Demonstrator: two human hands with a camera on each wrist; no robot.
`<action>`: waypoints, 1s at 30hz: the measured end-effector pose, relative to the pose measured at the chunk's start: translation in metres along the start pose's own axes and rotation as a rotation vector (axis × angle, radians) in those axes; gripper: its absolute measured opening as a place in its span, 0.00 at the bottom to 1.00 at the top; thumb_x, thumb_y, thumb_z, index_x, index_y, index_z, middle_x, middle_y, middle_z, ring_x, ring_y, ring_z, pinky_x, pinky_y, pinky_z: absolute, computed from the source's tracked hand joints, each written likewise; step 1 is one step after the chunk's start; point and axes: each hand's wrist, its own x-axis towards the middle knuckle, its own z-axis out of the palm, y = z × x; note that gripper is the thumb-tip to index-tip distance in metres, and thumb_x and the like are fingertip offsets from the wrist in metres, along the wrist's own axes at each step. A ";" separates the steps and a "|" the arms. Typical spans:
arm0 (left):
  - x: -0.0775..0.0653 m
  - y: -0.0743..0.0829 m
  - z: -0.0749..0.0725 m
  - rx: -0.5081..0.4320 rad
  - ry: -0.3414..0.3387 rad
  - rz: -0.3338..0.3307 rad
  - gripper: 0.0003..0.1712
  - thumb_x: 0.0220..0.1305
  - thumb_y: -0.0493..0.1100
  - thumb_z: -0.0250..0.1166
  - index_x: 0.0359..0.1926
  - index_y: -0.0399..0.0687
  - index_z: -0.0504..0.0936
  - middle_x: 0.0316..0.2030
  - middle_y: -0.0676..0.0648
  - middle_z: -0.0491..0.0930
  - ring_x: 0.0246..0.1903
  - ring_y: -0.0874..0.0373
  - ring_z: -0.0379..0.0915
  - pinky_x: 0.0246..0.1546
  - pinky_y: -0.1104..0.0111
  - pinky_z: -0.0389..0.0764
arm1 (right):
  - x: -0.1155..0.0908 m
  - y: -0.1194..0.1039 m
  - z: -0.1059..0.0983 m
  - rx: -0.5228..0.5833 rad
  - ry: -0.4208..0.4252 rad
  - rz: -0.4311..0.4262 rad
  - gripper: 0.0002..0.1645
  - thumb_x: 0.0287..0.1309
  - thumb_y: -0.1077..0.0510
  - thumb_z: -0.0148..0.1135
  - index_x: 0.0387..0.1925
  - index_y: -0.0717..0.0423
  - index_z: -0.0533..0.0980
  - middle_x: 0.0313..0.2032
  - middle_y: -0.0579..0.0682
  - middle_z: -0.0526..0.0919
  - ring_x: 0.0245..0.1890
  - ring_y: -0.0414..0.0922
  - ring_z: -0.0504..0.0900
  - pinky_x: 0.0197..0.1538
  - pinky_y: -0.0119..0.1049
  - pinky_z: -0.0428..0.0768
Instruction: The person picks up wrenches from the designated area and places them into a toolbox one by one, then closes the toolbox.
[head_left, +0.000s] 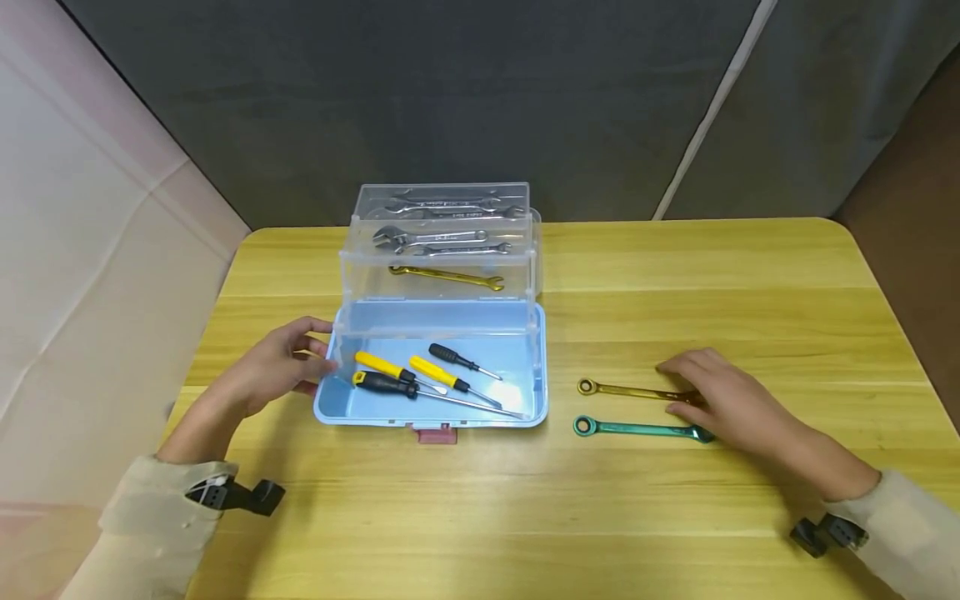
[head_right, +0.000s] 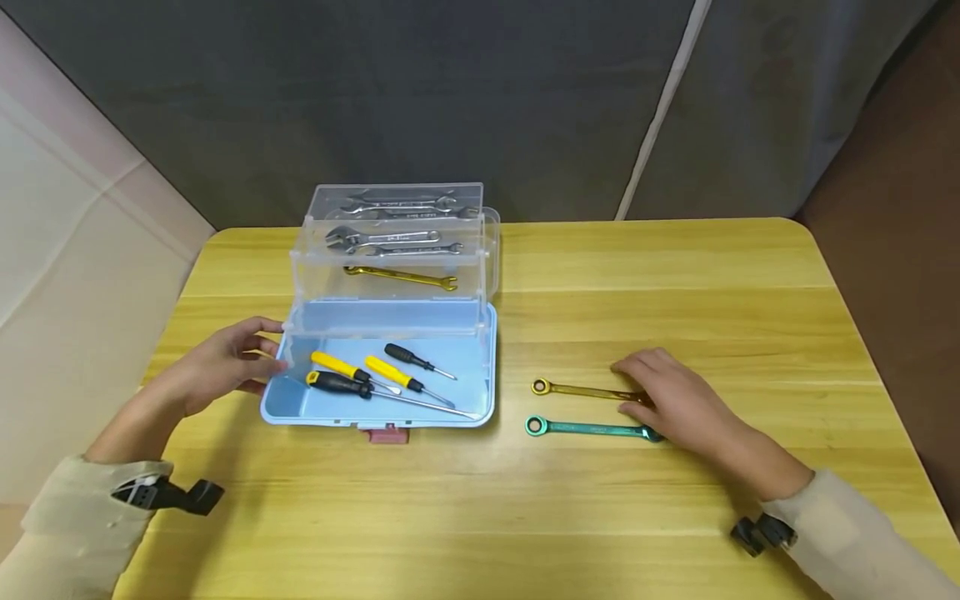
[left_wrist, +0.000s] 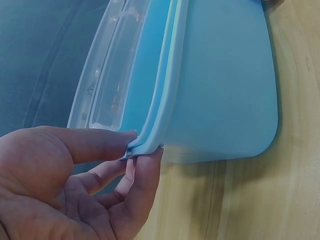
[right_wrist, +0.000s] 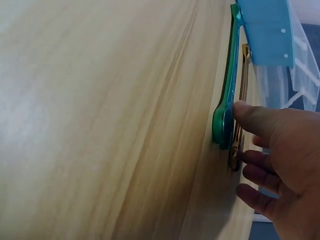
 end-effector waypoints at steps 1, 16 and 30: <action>0.000 0.000 0.000 -0.001 0.001 0.001 0.34 0.71 0.32 0.60 0.73 0.32 0.57 0.50 0.35 0.70 0.41 0.51 0.78 0.40 0.62 0.86 | -0.001 0.000 0.000 -0.012 0.011 -0.003 0.28 0.56 0.57 0.77 0.56 0.59 0.78 0.52 0.55 0.81 0.54 0.54 0.77 0.52 0.54 0.80; -0.001 0.000 0.001 -0.009 -0.003 0.016 0.32 0.72 0.31 0.59 0.72 0.30 0.58 0.48 0.35 0.70 0.40 0.51 0.78 0.39 0.61 0.87 | 0.006 -0.001 -0.009 0.051 -0.157 0.097 0.08 0.64 0.58 0.69 0.34 0.49 0.75 0.33 0.40 0.75 0.37 0.43 0.71 0.39 0.40 0.73; 0.000 0.001 0.000 0.005 0.005 -0.003 0.34 0.72 0.32 0.59 0.73 0.32 0.57 0.49 0.36 0.69 0.40 0.51 0.78 0.40 0.62 0.87 | 0.000 0.005 -0.021 0.566 -0.135 0.208 0.14 0.69 0.62 0.63 0.54 0.58 0.78 0.39 0.49 0.76 0.34 0.40 0.71 0.32 0.34 0.71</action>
